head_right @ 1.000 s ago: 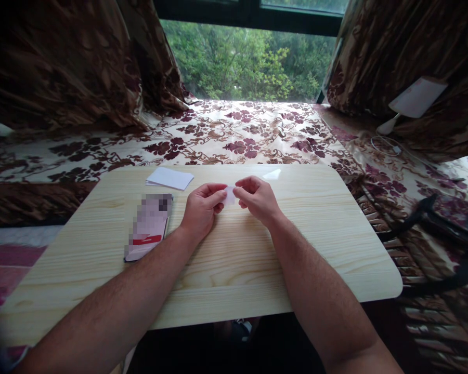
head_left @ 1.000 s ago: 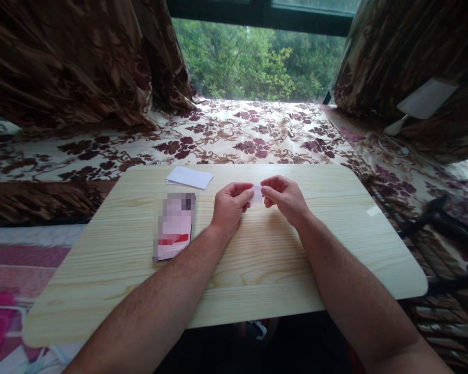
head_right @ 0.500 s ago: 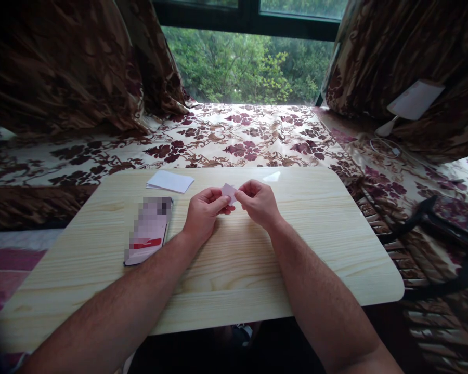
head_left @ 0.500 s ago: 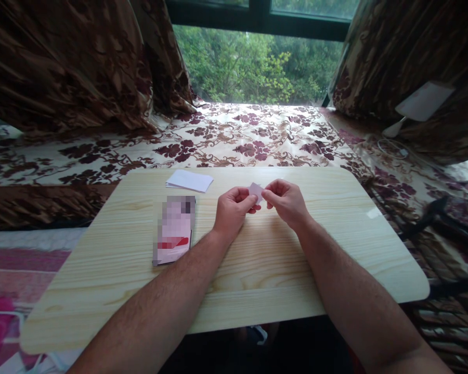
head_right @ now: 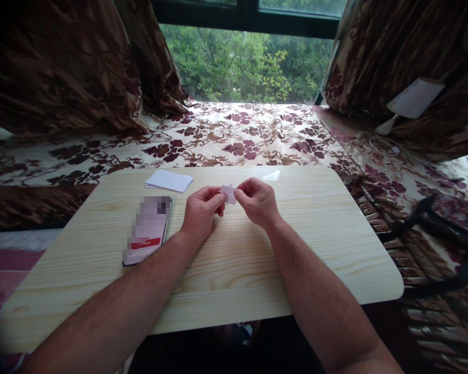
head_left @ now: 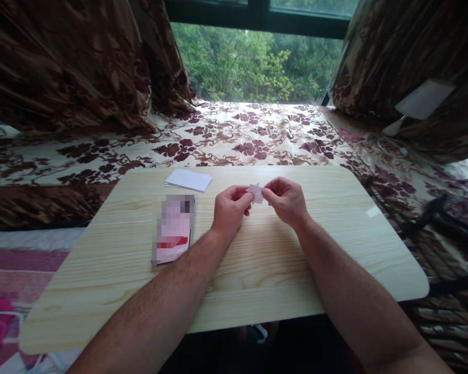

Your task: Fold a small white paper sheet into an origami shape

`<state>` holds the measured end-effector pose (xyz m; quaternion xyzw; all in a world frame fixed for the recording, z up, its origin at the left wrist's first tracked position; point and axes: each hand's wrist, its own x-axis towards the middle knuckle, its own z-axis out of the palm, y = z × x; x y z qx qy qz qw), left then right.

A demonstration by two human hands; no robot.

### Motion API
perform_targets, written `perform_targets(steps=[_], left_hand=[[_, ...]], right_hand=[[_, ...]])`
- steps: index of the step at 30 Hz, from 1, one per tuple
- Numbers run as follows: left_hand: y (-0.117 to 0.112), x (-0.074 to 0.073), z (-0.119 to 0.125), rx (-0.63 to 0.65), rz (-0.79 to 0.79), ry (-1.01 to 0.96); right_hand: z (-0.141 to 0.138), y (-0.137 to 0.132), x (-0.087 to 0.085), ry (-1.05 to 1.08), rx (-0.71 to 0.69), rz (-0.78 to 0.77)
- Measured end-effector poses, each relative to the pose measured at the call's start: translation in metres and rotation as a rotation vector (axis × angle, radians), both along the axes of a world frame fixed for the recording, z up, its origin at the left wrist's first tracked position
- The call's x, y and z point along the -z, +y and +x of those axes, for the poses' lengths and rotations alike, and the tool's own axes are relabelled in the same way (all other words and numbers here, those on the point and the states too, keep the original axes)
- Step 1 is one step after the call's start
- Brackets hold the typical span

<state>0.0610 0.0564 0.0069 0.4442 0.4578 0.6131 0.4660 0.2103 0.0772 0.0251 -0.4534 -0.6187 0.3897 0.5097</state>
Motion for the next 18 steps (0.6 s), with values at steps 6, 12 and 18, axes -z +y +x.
perform_targets(steps=[6, 12, 18], left_hand=[[-0.0006, -0.0007, 0.0006, -0.001, -0.018, 0.018], [-0.0022, 0.0000, -0.0014, 0.087, -0.044, 0.068], [-0.0014, 0.0020, -0.0021, 0.163, -0.103, 0.056]], right_hand=[[0.0004, 0.0003, 0.0010, -0.027, 0.024, 0.024], [-0.0015, -0.0005, 0.0074, -0.073, 0.033, 0.097], [-0.0012, -0.0034, 0.0059, -0.099, -0.008, 0.150]])
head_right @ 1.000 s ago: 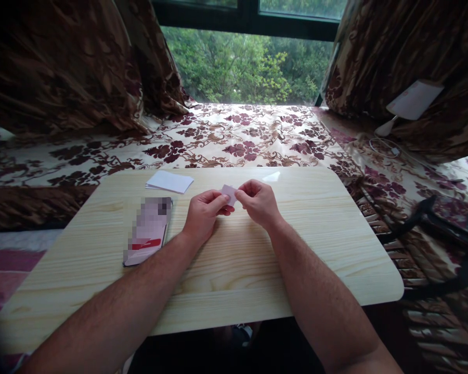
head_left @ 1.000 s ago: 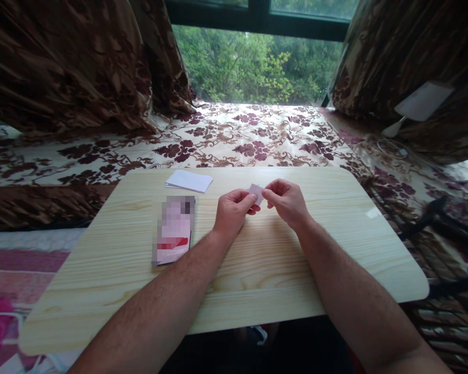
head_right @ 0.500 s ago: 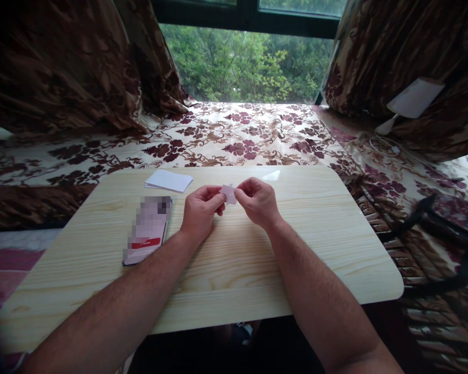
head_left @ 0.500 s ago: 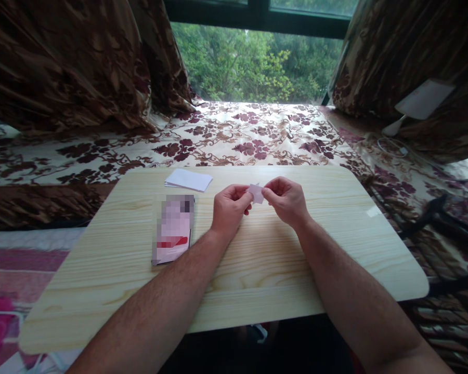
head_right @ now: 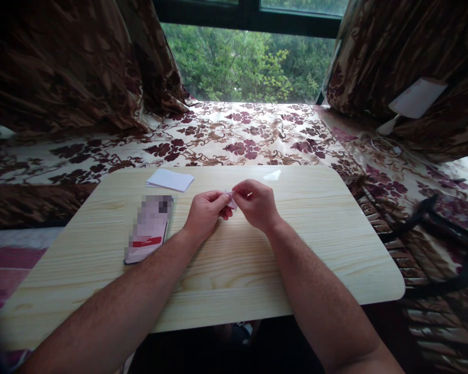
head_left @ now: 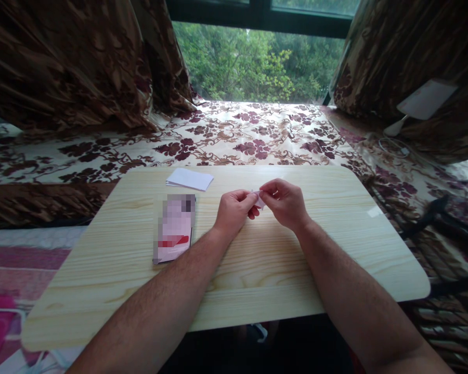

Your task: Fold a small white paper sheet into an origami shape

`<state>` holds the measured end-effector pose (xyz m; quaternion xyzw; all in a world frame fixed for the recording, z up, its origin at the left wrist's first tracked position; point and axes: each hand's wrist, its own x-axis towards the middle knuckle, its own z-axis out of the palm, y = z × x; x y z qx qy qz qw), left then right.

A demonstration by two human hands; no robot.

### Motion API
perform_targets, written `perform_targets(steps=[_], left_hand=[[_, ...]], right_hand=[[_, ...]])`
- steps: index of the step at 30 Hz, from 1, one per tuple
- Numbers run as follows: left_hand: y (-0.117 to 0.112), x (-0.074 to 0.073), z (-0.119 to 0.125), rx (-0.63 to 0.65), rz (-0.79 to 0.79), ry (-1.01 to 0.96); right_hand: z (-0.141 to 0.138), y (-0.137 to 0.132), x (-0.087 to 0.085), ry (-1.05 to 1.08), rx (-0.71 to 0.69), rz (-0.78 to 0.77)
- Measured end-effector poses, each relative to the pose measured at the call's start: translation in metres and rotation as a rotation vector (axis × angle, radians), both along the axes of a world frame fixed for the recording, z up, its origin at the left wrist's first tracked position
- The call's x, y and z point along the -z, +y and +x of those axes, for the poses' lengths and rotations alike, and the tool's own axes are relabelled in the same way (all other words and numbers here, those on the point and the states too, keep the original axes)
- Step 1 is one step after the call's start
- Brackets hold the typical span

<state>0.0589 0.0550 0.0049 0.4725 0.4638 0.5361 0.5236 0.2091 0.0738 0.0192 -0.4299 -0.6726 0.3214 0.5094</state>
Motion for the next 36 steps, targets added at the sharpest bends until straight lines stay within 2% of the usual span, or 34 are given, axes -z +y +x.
perform_targets(steps=[8, 22, 28, 36], left_hand=[[0.0011, -0.0047, 0.0008, 0.007, -0.116, -0.117], [0.0018, -0.0083, -0.0008, 0.058, -0.160, -0.264], [0.0012, -0.0079, -0.0018, 0.071, -0.167, -0.254], [0.0007, -0.0092, -0.0014, 0.065, -0.159, -0.248]], right_hand=[[0.0041, -0.0007, -0.0055, -0.130, -0.029, 0.133], [0.0068, -0.0005, -0.0081, -0.118, -0.122, 0.161], [0.0056, -0.0019, -0.0081, -0.108, -0.118, 0.124], [0.0038, 0.0015, -0.0001, 0.047, -0.131, 0.027]])
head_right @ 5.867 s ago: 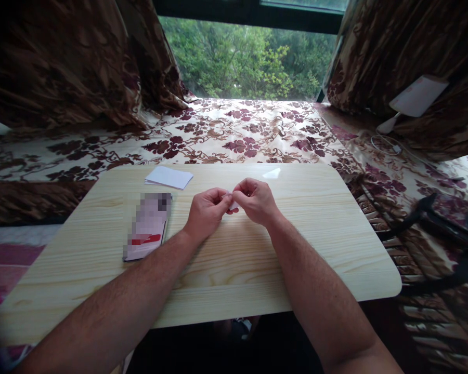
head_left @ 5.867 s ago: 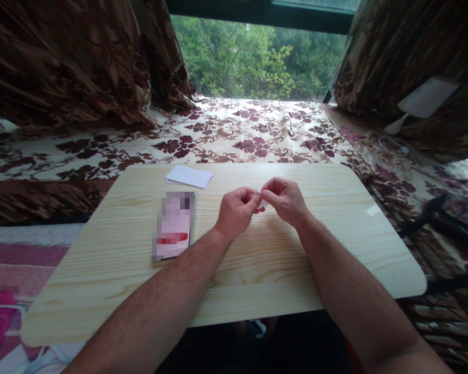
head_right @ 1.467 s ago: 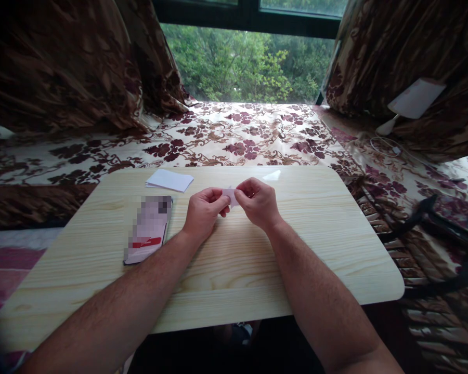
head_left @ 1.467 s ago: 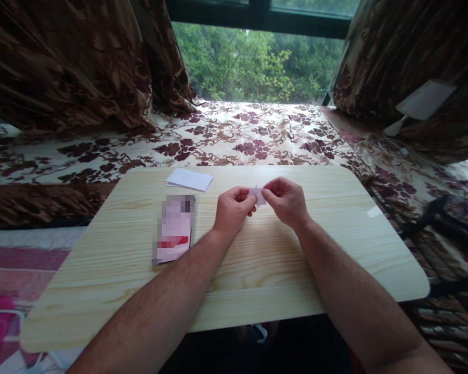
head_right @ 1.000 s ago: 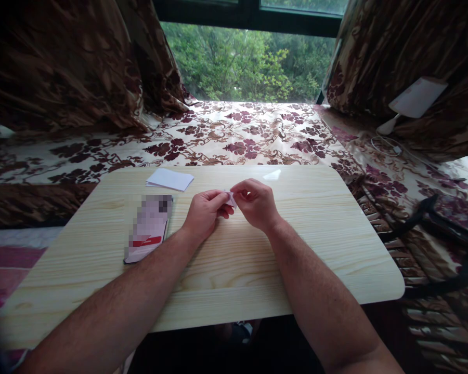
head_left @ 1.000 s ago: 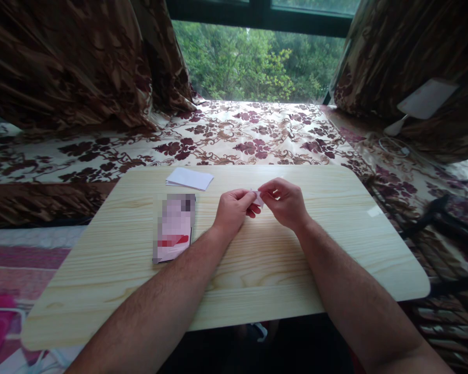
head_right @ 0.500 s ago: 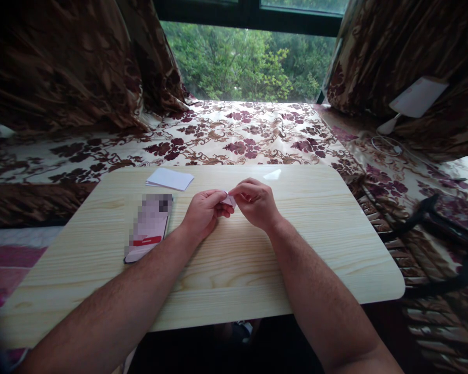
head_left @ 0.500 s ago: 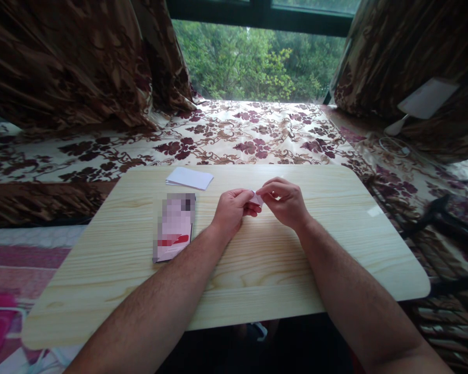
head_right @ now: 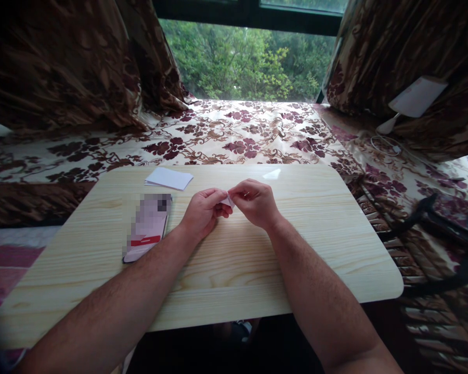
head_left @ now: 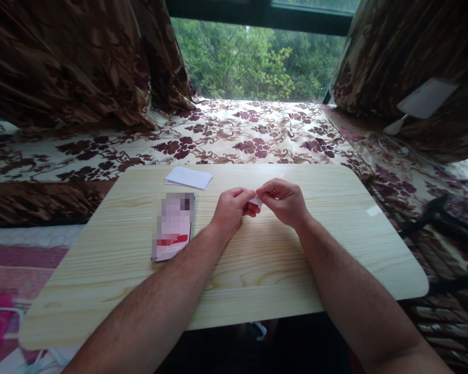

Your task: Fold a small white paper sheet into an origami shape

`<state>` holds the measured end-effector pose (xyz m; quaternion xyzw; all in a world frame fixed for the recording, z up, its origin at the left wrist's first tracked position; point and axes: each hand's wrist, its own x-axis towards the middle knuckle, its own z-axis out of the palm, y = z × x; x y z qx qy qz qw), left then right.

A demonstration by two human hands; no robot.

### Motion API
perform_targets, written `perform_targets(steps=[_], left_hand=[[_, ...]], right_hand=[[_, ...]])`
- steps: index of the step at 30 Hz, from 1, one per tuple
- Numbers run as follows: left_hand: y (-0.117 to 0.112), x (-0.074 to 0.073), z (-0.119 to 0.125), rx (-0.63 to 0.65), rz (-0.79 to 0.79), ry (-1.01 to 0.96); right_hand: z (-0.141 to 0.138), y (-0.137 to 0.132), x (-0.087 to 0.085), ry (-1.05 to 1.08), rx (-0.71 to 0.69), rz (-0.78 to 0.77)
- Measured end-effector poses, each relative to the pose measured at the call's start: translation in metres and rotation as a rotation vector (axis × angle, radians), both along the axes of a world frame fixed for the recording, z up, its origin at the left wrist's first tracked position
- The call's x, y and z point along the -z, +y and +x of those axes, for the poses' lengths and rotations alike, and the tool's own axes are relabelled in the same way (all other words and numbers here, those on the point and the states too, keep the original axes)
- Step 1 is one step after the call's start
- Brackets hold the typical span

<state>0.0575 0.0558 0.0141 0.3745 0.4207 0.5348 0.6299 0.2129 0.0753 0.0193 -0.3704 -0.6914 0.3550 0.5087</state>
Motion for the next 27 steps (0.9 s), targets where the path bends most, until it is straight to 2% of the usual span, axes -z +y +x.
perform_targets(steps=[6, 10, 14, 19, 23, 27], left_hand=[[-0.001, 0.001, 0.000, 0.004, 0.021, 0.022], [-0.001, 0.001, 0.000, 0.005, 0.034, 0.021], [-0.001, -0.001, 0.000, -0.003, 0.041, -0.005], [-0.002, 0.001, 0.002, -0.004, 0.069, 0.032], [-0.002, 0.008, 0.003, -0.021, 0.139, 0.154], [-0.002, 0.010, 0.004, -0.027, 0.151, 0.200]], right_hand=[[-0.003, 0.002, 0.000, 0.266, -0.161, -0.173], [-0.004, 0.002, -0.004, 0.294, -0.175, -0.226], [-0.004, 0.002, -0.005, 0.274, -0.142, -0.244], [-0.005, 0.002, -0.003, 0.248, -0.042, -0.195], [-0.004, 0.000, 0.002, 0.077, 0.069, -0.121], [-0.003, -0.002, 0.003, -0.128, 0.164, 0.021]])
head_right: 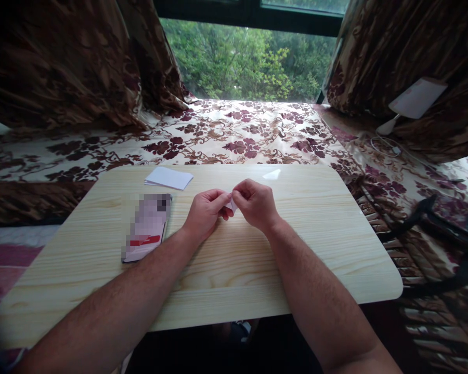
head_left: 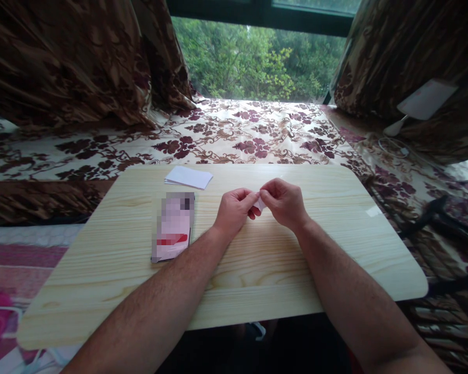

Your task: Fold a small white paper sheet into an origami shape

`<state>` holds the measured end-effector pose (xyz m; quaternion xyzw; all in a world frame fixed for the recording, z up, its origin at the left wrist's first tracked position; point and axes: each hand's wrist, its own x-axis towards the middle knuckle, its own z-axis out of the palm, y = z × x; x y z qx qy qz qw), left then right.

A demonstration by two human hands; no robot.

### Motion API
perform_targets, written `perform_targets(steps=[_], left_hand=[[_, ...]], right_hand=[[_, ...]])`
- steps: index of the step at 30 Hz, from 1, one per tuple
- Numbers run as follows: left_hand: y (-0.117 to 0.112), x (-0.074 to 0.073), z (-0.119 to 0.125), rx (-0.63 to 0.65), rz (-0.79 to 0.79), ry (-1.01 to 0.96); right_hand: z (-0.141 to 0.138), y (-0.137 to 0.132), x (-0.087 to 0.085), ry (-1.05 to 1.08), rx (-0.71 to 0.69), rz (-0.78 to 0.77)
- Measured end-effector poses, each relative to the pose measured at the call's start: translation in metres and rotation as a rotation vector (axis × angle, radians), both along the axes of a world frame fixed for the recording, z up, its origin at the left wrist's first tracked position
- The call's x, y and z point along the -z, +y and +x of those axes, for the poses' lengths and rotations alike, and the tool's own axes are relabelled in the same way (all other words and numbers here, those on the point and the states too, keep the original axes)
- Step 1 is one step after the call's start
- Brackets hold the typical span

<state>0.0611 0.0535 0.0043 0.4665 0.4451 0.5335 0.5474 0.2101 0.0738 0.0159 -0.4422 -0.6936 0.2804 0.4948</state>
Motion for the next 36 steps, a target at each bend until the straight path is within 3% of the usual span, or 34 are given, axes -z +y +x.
perform_targets(steps=[6, 17, 27, 36], left_hand=[[-0.0004, -0.0067, 0.0009, -0.004, -0.078, 0.004], [-0.0007, -0.0050, 0.0012, -0.030, -0.070, -0.009], [-0.0010, -0.0072, 0.0014, -0.041, -0.070, -0.080], [0.0007, -0.0058, -0.0001, -0.016, -0.064, -0.120]], right_hand=[[-0.0003, -0.0005, -0.0009, -0.192, 0.100, 0.228], [0.0023, 0.0000, -0.0003, -0.217, 0.093, 0.315], [0.0041, -0.0042, -0.0065, -0.162, -0.103, 0.225], [0.0048, 0.0030, -0.0052, 0.040, -0.143, 0.048]])
